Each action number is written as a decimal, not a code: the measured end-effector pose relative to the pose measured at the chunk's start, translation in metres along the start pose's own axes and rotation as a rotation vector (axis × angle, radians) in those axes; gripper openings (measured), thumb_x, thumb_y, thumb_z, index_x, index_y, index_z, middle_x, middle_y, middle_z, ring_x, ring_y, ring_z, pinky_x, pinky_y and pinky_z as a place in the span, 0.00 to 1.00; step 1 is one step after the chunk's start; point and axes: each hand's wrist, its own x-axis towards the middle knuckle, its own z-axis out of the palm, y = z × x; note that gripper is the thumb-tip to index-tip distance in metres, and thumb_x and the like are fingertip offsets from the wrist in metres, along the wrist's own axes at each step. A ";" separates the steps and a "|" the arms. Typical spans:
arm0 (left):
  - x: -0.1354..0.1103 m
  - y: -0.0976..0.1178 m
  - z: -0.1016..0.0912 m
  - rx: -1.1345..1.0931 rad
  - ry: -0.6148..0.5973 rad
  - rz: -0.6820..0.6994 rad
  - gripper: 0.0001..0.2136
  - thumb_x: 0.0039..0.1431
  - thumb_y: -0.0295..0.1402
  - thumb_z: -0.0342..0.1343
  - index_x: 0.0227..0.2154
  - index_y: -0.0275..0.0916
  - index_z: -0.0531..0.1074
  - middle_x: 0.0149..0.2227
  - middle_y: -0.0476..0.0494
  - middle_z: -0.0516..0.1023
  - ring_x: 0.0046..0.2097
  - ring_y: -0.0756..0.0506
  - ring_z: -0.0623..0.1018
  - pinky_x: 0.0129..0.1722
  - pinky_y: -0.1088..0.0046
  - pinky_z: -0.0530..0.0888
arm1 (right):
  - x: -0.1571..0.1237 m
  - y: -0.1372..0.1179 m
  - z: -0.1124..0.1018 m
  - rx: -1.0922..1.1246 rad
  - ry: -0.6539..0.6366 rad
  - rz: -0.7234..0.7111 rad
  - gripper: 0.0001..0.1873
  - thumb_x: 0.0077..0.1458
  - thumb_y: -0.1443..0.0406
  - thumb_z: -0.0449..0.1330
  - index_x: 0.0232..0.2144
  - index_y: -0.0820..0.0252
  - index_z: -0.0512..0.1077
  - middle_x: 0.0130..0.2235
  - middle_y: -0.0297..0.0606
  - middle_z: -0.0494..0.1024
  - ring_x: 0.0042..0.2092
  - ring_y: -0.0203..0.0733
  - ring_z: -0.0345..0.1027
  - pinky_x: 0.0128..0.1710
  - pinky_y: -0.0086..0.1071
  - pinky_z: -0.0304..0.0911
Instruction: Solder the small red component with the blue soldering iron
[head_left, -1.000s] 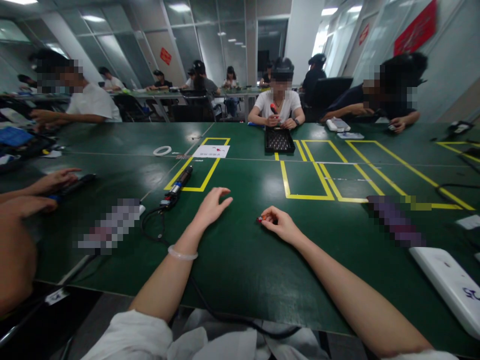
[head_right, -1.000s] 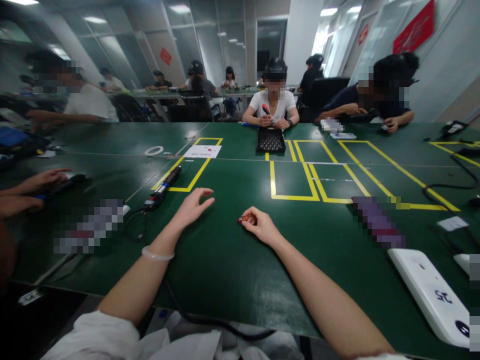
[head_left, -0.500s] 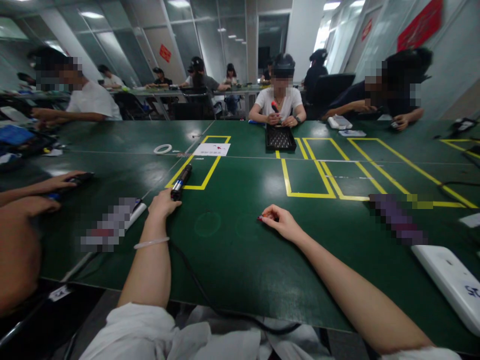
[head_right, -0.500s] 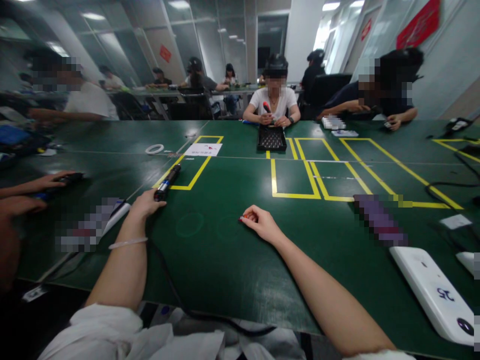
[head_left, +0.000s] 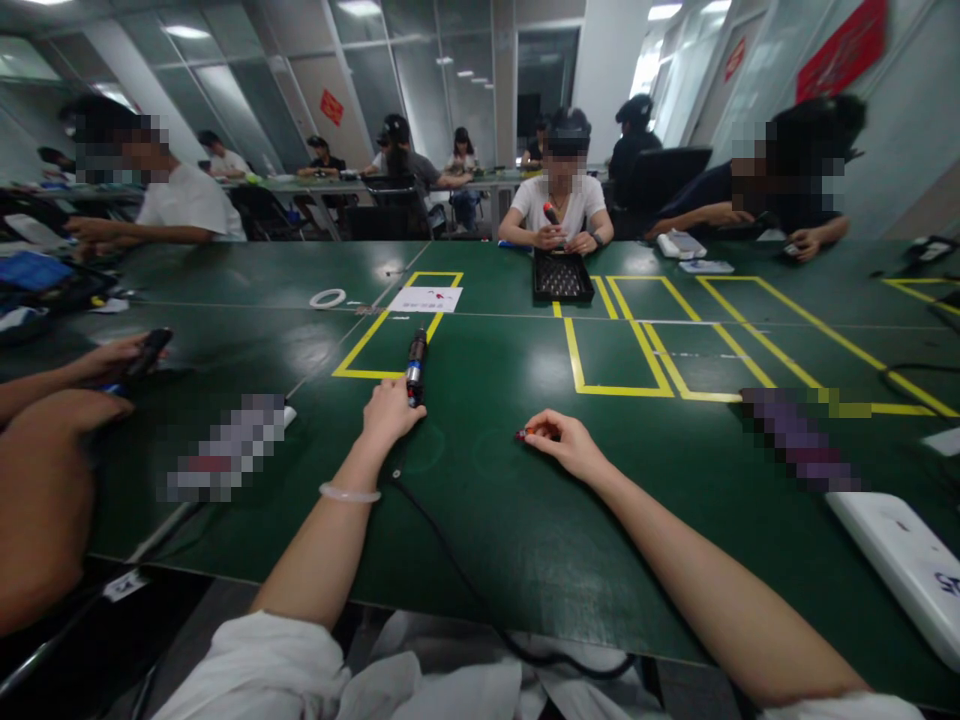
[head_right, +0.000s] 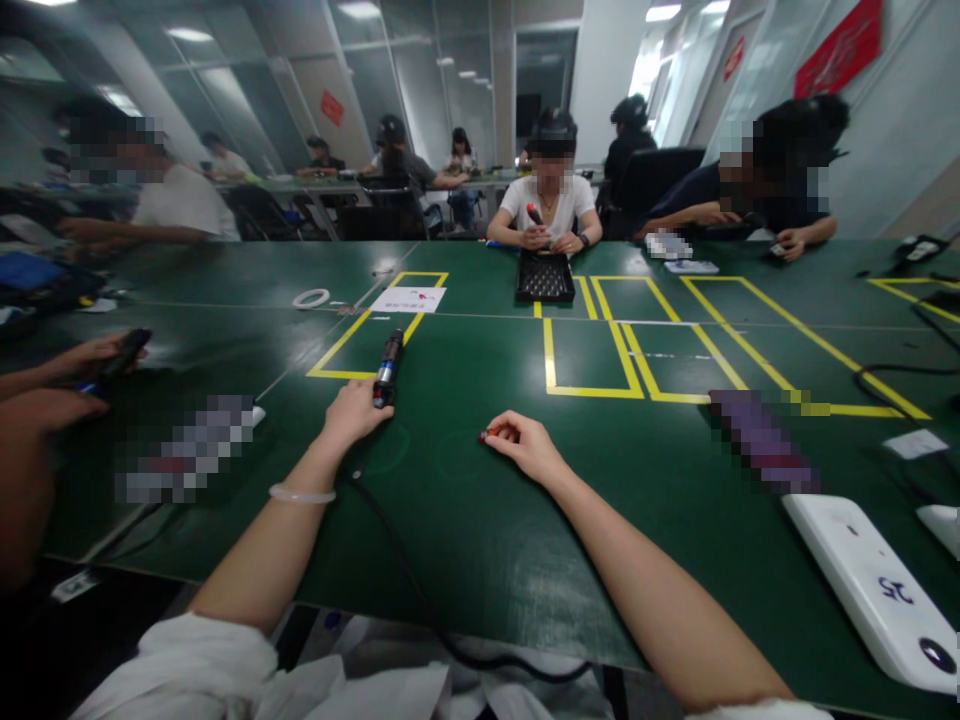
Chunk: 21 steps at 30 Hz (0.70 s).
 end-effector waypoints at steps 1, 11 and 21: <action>-0.005 0.010 0.001 -0.007 0.008 0.041 0.28 0.52 0.43 0.56 0.55 0.40 0.63 0.51 0.35 0.68 0.52 0.37 0.70 0.46 0.63 0.72 | 0.000 0.000 0.000 -0.003 0.006 -0.003 0.14 0.51 0.57 0.64 0.35 0.62 0.72 0.27 0.32 0.71 0.27 0.34 0.61 0.28 0.28 0.57; -0.061 0.100 0.009 -0.056 0.038 0.425 0.30 0.54 0.42 0.56 0.59 0.41 0.57 0.52 0.38 0.66 0.51 0.39 0.68 0.44 0.66 0.72 | 0.001 0.005 -0.001 0.046 0.067 -0.039 0.16 0.51 0.56 0.64 0.38 0.60 0.70 0.31 0.34 0.73 0.29 0.35 0.64 0.30 0.29 0.61; -0.082 0.122 0.007 -0.112 -0.008 0.530 0.29 0.55 0.39 0.55 0.59 0.41 0.56 0.54 0.39 0.66 0.53 0.41 0.67 0.47 0.67 0.71 | 0.000 0.004 0.000 -0.066 0.082 -0.086 0.15 0.53 0.55 0.62 0.34 0.59 0.69 0.28 0.32 0.72 0.27 0.35 0.63 0.29 0.29 0.61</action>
